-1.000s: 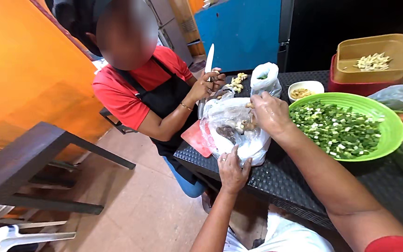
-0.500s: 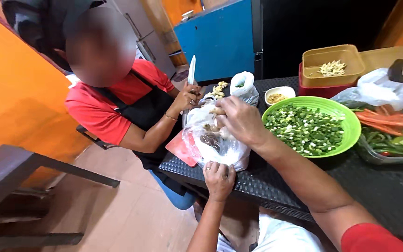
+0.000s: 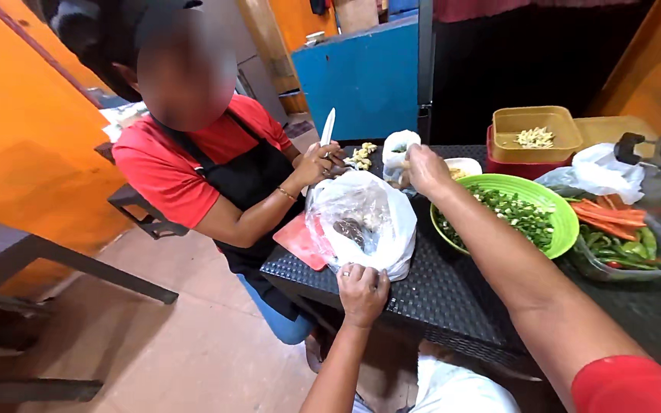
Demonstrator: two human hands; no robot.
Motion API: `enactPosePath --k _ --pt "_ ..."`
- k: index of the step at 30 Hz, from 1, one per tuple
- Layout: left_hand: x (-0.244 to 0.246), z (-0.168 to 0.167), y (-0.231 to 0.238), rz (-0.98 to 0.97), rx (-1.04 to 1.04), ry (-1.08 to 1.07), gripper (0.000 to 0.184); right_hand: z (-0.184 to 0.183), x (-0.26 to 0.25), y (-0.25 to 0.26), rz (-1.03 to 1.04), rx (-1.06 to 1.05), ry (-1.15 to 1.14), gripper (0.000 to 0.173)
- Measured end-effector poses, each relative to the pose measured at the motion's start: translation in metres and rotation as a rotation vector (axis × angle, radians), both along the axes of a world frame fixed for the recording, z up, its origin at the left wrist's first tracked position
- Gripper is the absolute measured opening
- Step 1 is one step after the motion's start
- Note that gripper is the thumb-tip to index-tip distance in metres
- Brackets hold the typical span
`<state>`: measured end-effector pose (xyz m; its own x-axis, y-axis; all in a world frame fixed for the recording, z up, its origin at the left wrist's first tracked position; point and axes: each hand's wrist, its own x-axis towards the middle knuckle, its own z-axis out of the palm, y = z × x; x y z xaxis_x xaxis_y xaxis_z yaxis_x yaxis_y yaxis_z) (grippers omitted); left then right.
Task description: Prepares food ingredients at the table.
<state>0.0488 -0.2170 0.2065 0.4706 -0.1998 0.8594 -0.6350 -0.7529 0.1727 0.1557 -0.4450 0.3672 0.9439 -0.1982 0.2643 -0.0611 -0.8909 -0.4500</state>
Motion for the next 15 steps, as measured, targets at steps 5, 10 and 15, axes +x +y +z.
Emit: enactPosePath --k 5,10,15 --pt "-0.002 0.001 0.002 -0.009 -0.017 0.020 0.029 -0.002 -0.014 0.000 0.087 -0.158 0.255 0.034" --pt "-0.002 0.000 0.001 -0.014 -0.017 0.025 0.028 0.005 -0.066 0.055 0.474 -0.065 -0.370 0.025" --pt "-0.005 -0.003 0.004 -0.069 -0.015 -0.007 0.029 -0.033 -0.089 0.091 0.533 -0.331 0.156 0.042"
